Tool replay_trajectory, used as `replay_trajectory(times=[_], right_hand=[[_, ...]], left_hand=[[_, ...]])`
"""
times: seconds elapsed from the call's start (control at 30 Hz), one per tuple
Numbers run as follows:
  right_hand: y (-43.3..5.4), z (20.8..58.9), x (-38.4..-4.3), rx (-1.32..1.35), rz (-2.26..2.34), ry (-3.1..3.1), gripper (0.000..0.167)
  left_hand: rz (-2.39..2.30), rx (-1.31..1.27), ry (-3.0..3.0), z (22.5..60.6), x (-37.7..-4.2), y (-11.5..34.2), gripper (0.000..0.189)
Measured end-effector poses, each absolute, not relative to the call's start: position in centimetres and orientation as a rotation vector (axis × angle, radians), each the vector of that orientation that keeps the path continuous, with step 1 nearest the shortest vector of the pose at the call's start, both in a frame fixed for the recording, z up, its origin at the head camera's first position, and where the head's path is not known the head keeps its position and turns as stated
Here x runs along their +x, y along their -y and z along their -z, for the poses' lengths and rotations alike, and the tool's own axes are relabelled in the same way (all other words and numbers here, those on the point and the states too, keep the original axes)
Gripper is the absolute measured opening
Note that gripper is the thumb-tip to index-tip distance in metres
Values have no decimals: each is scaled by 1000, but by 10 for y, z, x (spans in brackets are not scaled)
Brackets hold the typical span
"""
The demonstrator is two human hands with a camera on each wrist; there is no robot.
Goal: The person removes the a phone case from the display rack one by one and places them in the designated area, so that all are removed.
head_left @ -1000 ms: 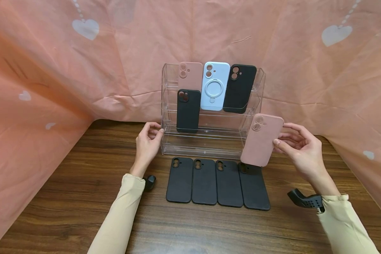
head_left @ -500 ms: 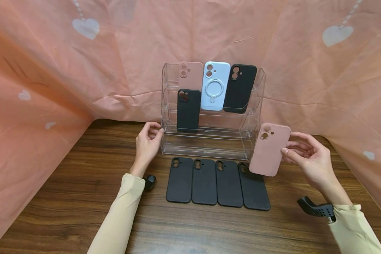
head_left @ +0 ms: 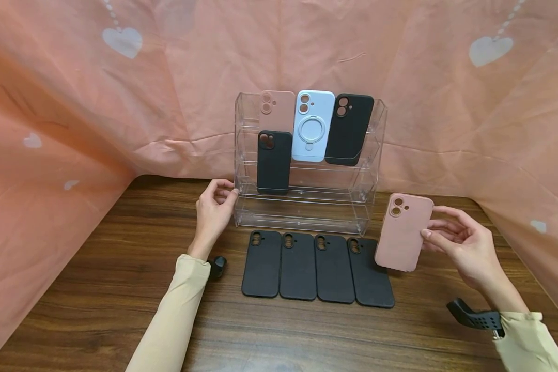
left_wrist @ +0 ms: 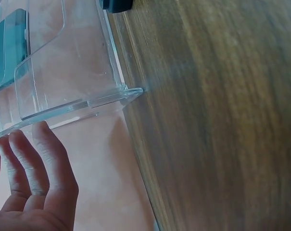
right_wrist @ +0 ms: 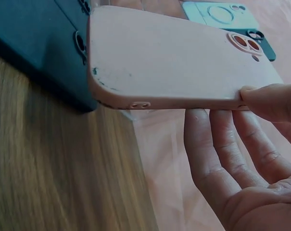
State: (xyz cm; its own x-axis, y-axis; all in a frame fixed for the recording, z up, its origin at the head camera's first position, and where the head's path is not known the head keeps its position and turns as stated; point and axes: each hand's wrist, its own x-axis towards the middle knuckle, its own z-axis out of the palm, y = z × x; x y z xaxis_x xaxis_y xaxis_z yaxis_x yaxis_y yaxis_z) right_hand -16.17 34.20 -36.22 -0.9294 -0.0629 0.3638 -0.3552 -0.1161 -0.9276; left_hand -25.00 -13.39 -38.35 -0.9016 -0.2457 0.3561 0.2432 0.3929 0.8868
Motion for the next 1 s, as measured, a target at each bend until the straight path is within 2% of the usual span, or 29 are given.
replay_trajectory(times=[0.67,1.0], right_hand=[[-371,383,-153,571,-2172,2169,58],[-386,392,-149,487,-2220,2252,55]], left_hand=[[1503,1,2229,385,-251,135,15],[1524,-9,2211,384,-251,135,14]])
